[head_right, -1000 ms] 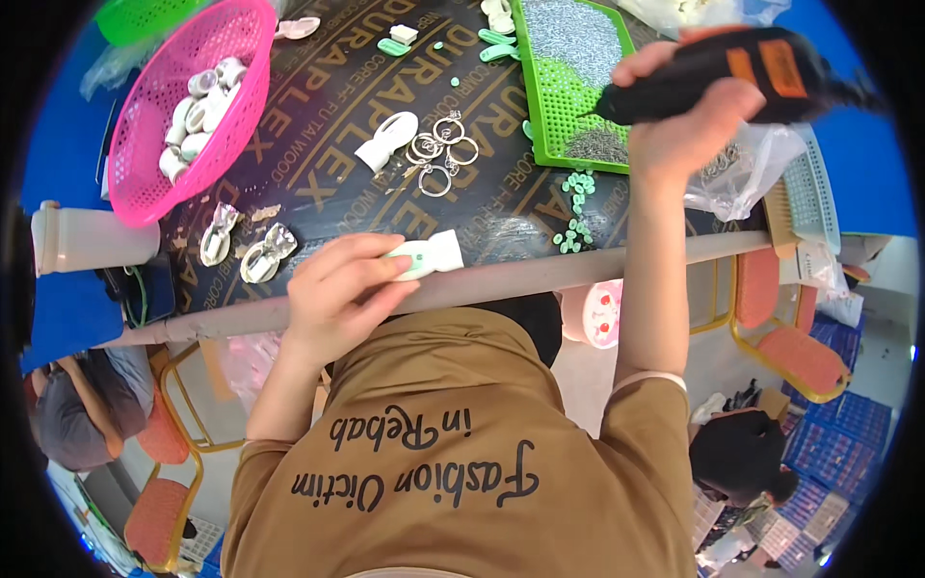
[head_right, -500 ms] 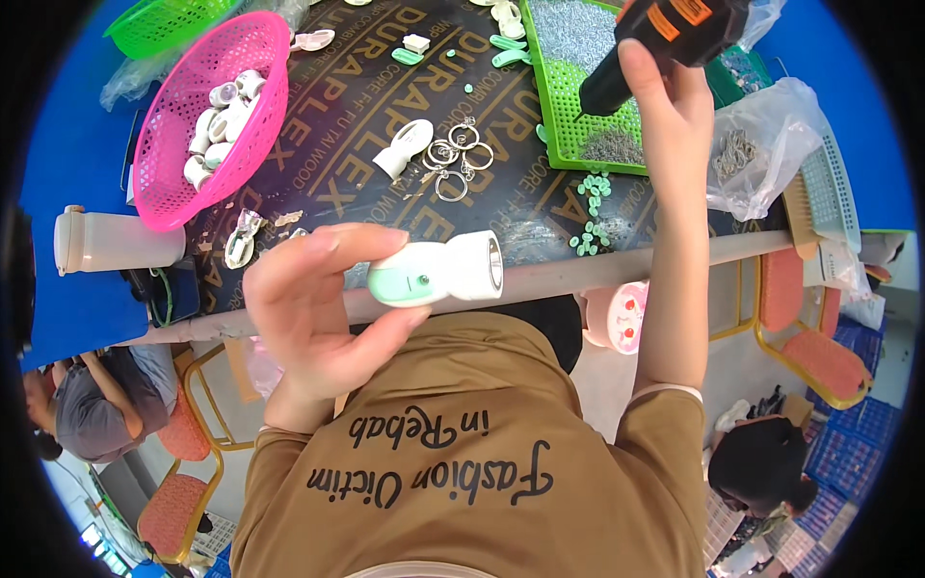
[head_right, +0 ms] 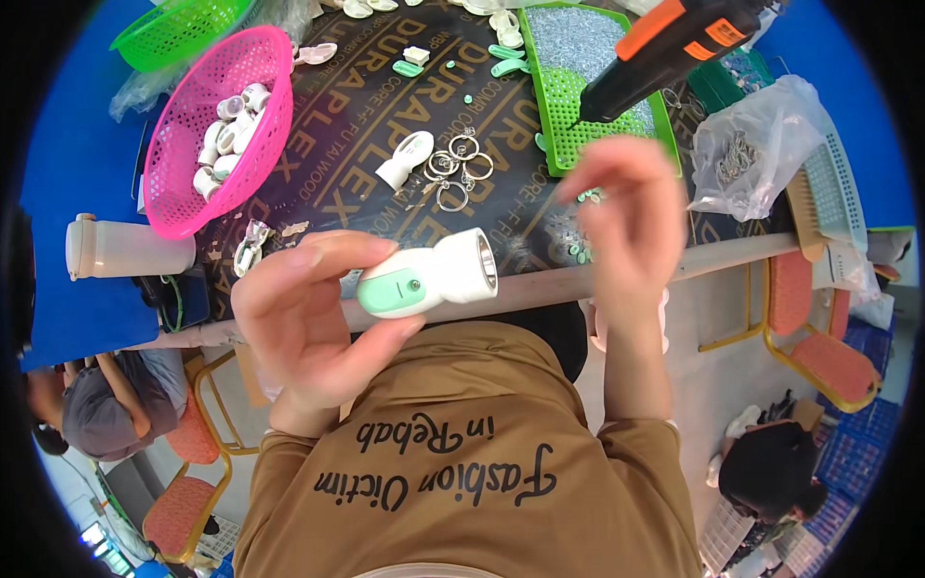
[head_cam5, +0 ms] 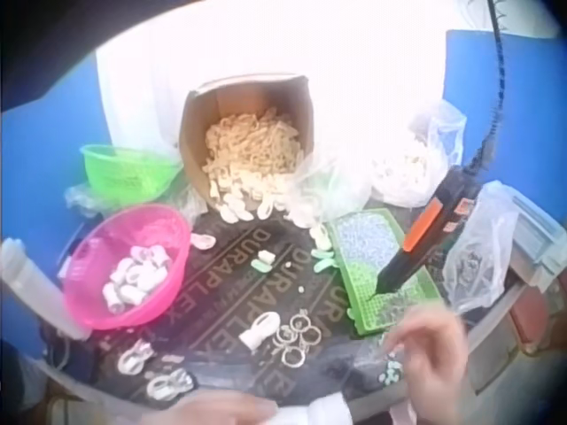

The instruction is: Assembling small plastic keychain flashlights, including inserting internal LED circuit boards and securing the shell components.

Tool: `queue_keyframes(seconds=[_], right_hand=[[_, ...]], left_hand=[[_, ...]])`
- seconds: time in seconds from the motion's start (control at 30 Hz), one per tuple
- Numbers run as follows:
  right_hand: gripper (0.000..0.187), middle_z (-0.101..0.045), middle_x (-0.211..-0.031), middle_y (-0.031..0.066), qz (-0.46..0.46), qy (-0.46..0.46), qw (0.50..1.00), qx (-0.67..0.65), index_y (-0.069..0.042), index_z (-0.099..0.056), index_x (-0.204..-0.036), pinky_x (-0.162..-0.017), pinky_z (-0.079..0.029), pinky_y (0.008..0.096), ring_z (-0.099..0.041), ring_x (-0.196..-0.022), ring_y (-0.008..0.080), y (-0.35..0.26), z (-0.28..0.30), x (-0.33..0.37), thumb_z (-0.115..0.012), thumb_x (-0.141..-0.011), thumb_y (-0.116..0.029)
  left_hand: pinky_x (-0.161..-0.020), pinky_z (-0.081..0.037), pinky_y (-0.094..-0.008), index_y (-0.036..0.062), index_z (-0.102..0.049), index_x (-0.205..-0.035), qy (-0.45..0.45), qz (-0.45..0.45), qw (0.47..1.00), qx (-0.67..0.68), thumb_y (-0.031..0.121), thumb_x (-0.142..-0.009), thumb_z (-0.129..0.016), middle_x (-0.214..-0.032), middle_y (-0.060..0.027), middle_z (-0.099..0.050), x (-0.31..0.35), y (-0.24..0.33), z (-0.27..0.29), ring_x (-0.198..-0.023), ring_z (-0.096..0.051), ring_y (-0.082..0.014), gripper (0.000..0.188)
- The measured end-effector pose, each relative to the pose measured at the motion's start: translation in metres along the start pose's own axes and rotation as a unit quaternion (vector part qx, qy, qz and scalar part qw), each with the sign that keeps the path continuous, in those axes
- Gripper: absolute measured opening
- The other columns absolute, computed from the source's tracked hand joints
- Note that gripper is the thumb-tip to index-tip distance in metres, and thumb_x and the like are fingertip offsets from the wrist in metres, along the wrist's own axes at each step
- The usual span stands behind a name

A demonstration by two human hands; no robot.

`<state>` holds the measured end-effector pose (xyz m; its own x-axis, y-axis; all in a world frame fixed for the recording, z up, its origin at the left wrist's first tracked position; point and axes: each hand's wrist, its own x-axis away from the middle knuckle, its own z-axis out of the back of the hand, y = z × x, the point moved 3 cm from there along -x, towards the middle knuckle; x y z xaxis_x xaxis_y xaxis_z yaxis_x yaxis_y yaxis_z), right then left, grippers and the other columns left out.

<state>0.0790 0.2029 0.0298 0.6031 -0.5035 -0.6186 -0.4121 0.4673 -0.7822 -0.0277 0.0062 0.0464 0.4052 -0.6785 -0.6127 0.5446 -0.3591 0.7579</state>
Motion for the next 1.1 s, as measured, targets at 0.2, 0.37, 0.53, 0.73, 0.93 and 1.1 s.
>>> queue_keyframes(seconds=[0.2, 0.37, 0.53, 0.73, 0.93, 1.1], right_hand=[[0.037, -0.056, -0.098, 0.0149, 0.023, -0.218, 0.976, 0.009, 0.003, -0.053, -0.108, -0.07, -0.044, 0.03, -0.055, -0.082, 0.0227, -0.028, -0.038, 0.005, -0.051, -0.086, -0.027], [0.029, -0.057, -0.095, 0.0129, 0.032, -0.159, 0.987, -0.005, 0.001, -0.054, -0.104, -0.064, -0.044, 0.0276, -0.055, -0.077, 0.022, -0.021, -0.045, 0.012, -0.052, -0.086, -0.022], [0.035, -0.056, -0.093, 0.0128, -0.076, -0.178, 0.981, -0.024, -0.001, -0.056, -0.105, -0.065, -0.043, 0.0276, -0.055, -0.077, 0.0212, -0.016, -0.046, 0.007, -0.049, -0.089, -0.031], [0.05, -0.054, -0.104, 0.0121, 0.026, -0.228, 0.972, -0.054, 0.001, -0.053, -0.112, -0.08, -0.041, 0.0301, -0.052, -0.093, 0.0216, -0.009, -0.054, -0.011, -0.038, -0.092, -0.042], [0.037, -0.05, -0.102, 0.0099, -0.073, -0.257, 0.932, -0.245, 0.002, -0.05, -0.108, -0.079, -0.04, 0.0284, -0.051, -0.09, 0.0174, 0.001, -0.058, -0.004, -0.045, -0.092, -0.031], [0.033, -0.048, -0.095, 0.0084, -0.093, -0.24, 0.938, -0.234, 0.0, -0.05, -0.102, -0.08, -0.039, 0.0274, -0.049, -0.089, 0.0163, -0.004, -0.06, 0.0, -0.045, -0.091, -0.031]], left_hand=[[-0.08, -0.046, -0.0373, 0.0062, -0.037, -0.117, 0.011, -0.023, 1.0, -0.018, -0.008, -0.064, -0.071, -0.099, -0.0181, -0.057, 0.0, -0.006, -0.004, -0.093, -0.056, -0.0276, 0.065], [-0.067, -0.048, -0.0314, 0.0009, -0.055, -0.108, 0.01, 0.02, 0.997, -0.073, 0.007, -0.067, -0.073, -0.096, -0.0131, -0.061, -0.009, -0.01, -0.01, -0.08, -0.06, -0.0265, 0.045], [-0.06, -0.049, -0.0269, 0.0004, -0.053, -0.109, 0.012, 0.181, 0.982, 0.06, 0.01, -0.08, -0.063, -0.089, -0.0122, -0.061, -0.006, -0.014, -0.014, -0.069, -0.06, -0.0205, 0.032], [-0.039, -0.038, -0.0215, -0.0015, -0.045, -0.115, -0.031, 0.435, 0.709, 0.554, 0.034, -0.096, -0.035, -0.076, -0.014, -0.059, 0.002, -0.037, -0.025, -0.052, -0.056, -0.0138, 0.041], [-0.037, -0.033, -0.017, -0.001, -0.048, -0.105, -0.034, 0.426, 0.605, 0.672, 0.035, -0.095, -0.038, -0.077, -0.0134, -0.059, 0.01, -0.04, -0.035, -0.05, -0.051, -0.0092, 0.039], [-0.038, -0.03, -0.0152, -0.0002, -0.048, -0.102, -0.052, 0.418, 0.666, 0.616, 0.033, -0.092, -0.047, -0.076, -0.0094, -0.057, 0.011, -0.041, -0.035, -0.049, -0.045, -0.0055, 0.035]])
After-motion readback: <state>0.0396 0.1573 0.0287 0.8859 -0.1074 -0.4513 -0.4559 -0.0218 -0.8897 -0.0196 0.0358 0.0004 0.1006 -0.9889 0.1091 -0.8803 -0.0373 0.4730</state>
